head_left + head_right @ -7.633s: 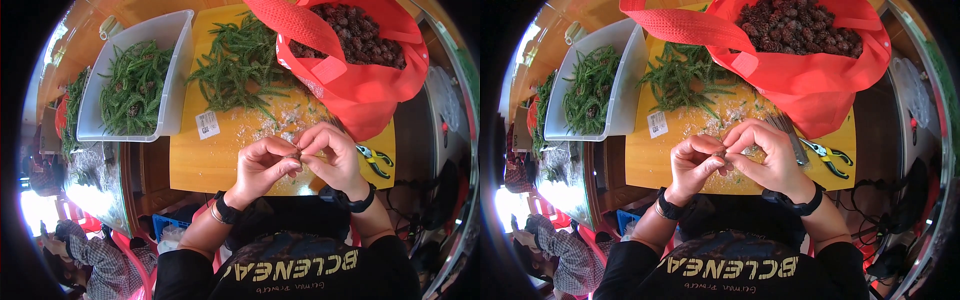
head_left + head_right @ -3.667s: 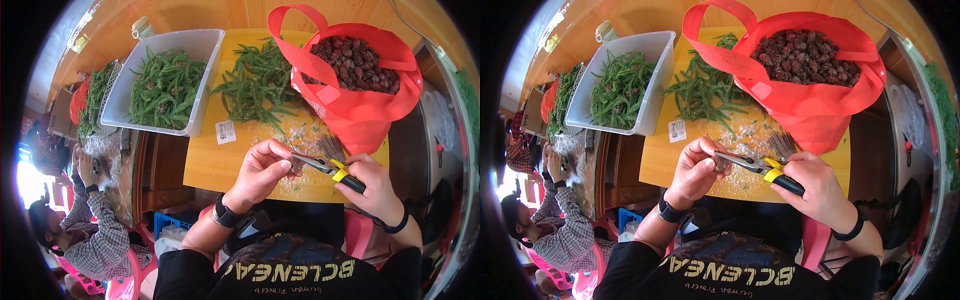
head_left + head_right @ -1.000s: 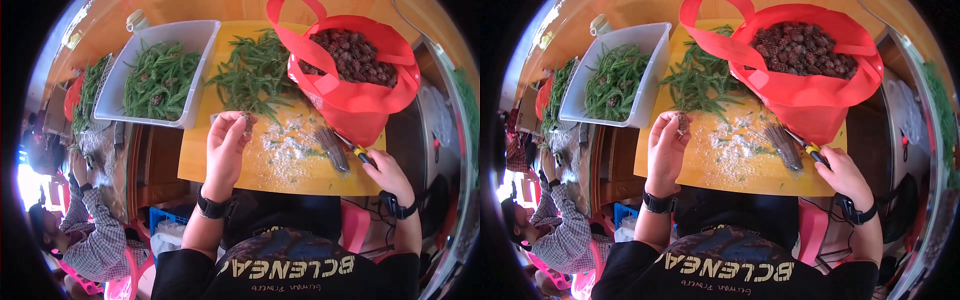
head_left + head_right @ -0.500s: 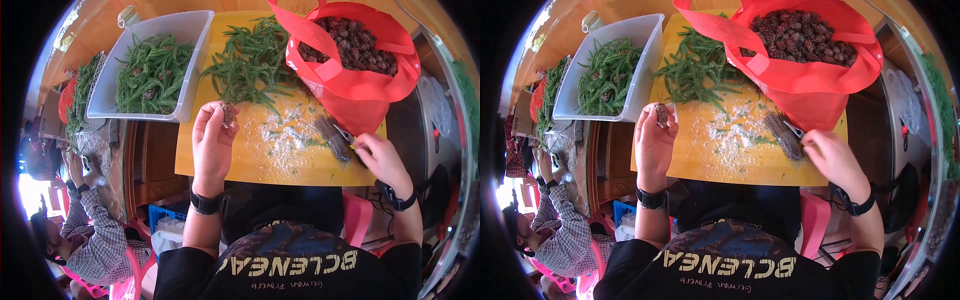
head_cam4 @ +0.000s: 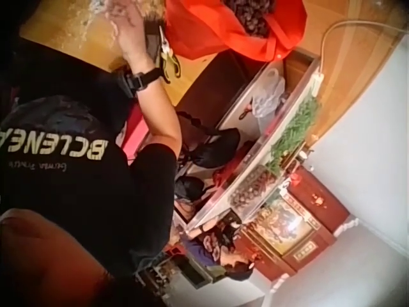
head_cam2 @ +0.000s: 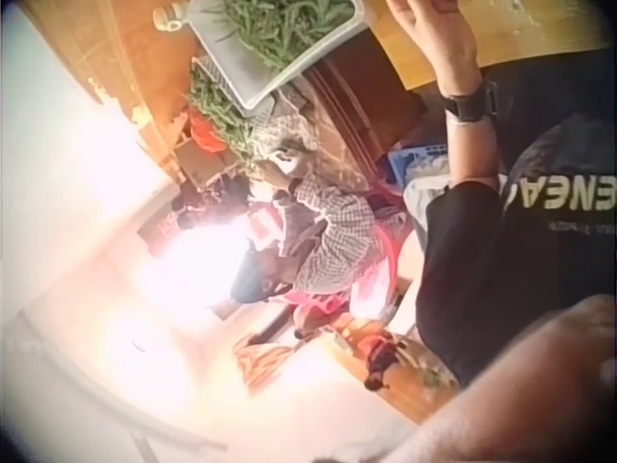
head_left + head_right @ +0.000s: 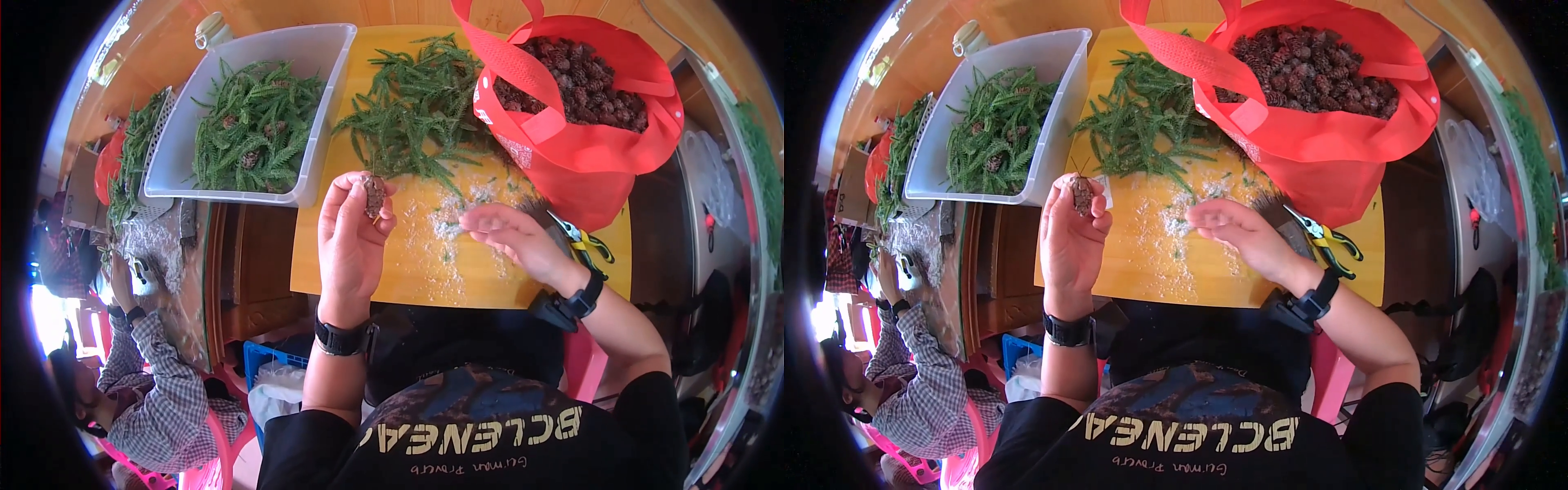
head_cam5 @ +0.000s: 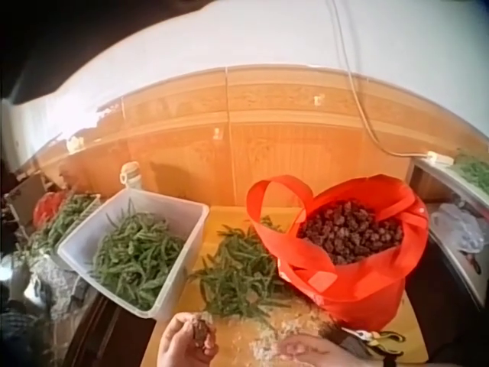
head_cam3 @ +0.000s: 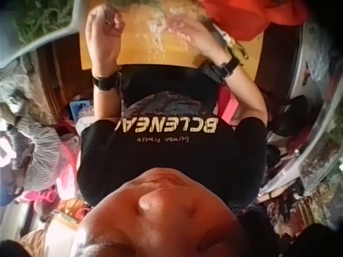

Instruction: Packaging plant sprigs and seeds into small plastic bags using trimmers.

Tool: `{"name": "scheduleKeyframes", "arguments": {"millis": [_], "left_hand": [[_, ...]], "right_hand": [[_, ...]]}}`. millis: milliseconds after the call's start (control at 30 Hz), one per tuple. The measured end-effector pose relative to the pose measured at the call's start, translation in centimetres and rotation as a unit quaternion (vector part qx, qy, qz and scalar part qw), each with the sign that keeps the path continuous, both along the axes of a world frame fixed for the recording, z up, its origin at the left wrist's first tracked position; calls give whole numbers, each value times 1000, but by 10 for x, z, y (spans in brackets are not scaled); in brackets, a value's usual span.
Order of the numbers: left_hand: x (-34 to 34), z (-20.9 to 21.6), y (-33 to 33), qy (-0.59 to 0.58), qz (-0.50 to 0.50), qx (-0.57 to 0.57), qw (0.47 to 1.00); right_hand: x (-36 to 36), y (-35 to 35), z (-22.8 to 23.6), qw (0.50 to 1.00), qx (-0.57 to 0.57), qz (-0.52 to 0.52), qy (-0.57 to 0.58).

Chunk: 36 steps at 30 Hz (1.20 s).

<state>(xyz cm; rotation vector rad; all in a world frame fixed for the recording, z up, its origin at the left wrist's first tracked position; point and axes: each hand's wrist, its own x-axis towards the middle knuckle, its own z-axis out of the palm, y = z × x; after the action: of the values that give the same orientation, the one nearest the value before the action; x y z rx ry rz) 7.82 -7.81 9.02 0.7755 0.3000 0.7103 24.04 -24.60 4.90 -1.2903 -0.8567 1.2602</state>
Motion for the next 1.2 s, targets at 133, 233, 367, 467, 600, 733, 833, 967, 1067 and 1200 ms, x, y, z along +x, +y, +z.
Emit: {"name": "scheduleKeyframes", "arguments": {"millis": [133, 233, 367, 467, 600, 733, 833, 967, 1067, 1200], "left_hand": [[5, 1, 1, -4, -10, 8, 1000], [9, 3, 1, -3, -13, 10, 1000], [5, 3, 3, 0, -11, 14, 1000], [4, 2, 2, -3, -5, 11, 1000], [10, 9, 0, -18, -6, -9, 1000], [8, 10, -1, -22, -2, -12, 1000], [5, 6, -1, -20, -3, -18, 1000], [7, 6, -1, 1, 8, -22, 1000], [8, 6, 0, -10, -13, -14, 1000], [11, 6, -3, -9, -26, -9, 1000]], "right_hand": [[-40, 2, -2, 968, -20, 179, 176], [-49, 11, -20, 936, -95, 204, 270], [-16, 32, -18, 981, -10, 17, 192], [-18, 34, -20, 979, 59, -104, 165], [-71, 48, -14, 921, -67, 224, 311], [-62, 65, -22, 963, -71, 131, 225], [-32, 67, -22, 974, 32, -115, 190], [-10, 28, -5, 988, 28, -65, 136], [-5, -2, 7, 955, -160, 173, 180], [26, -2, -6, 970, -156, 154, 102]]}}
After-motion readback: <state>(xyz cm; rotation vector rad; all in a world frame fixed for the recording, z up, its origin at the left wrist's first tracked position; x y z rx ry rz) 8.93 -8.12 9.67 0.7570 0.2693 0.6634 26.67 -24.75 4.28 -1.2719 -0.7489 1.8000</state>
